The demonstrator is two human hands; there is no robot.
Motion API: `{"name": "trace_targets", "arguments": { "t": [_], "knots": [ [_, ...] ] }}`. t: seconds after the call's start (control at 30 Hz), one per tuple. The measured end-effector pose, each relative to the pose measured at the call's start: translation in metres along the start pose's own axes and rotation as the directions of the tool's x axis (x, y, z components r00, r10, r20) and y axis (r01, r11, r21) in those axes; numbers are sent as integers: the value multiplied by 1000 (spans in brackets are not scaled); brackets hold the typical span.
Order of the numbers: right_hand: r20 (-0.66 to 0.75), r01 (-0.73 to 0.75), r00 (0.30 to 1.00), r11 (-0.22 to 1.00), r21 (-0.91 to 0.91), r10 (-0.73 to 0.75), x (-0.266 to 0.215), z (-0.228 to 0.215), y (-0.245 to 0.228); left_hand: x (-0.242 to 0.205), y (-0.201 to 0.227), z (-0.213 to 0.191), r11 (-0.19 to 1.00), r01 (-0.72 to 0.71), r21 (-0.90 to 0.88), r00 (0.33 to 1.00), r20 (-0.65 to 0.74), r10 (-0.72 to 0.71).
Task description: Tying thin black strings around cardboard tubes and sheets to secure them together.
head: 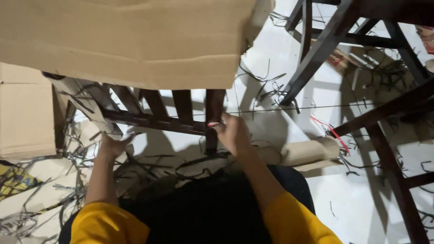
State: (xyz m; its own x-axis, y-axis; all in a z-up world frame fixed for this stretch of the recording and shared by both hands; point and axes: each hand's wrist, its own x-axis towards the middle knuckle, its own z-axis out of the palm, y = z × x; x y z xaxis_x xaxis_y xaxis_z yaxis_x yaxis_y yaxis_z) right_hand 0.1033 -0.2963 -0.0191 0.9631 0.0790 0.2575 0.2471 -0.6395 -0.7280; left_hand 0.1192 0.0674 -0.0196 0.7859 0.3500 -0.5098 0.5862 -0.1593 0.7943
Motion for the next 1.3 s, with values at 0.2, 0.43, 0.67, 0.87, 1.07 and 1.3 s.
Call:
{"name": "trace_targets", "arguments": {
  "t": [0.2,0.43,0.67,0.87,1.07,1.3],
  "knots": [
    [-24,51,998,998,38,-50,-14,-8,-19,14,-120,96,297,-398,868,917,386,100],
    [-15,-5,1000,999,41,6,-33,19,20,-83,-232,171,204,-575,793,805,501,319],
    [10,-131,991,976,-171,135,-74,55,88,-120,-228,179,343,-482,806,875,465,137],
    [68,-167,978,942,-292,195,-79,57,107,-120,-226,188,288,-541,790,830,446,336],
    [-45,84,995,980,-183,-94,-81,81,125,-133,-195,181,365,-499,786,867,454,207],
    [268,-248,892,890,-384,364,-39,-22,99,-142,-163,172,316,-461,829,882,468,58]
  ]
}}
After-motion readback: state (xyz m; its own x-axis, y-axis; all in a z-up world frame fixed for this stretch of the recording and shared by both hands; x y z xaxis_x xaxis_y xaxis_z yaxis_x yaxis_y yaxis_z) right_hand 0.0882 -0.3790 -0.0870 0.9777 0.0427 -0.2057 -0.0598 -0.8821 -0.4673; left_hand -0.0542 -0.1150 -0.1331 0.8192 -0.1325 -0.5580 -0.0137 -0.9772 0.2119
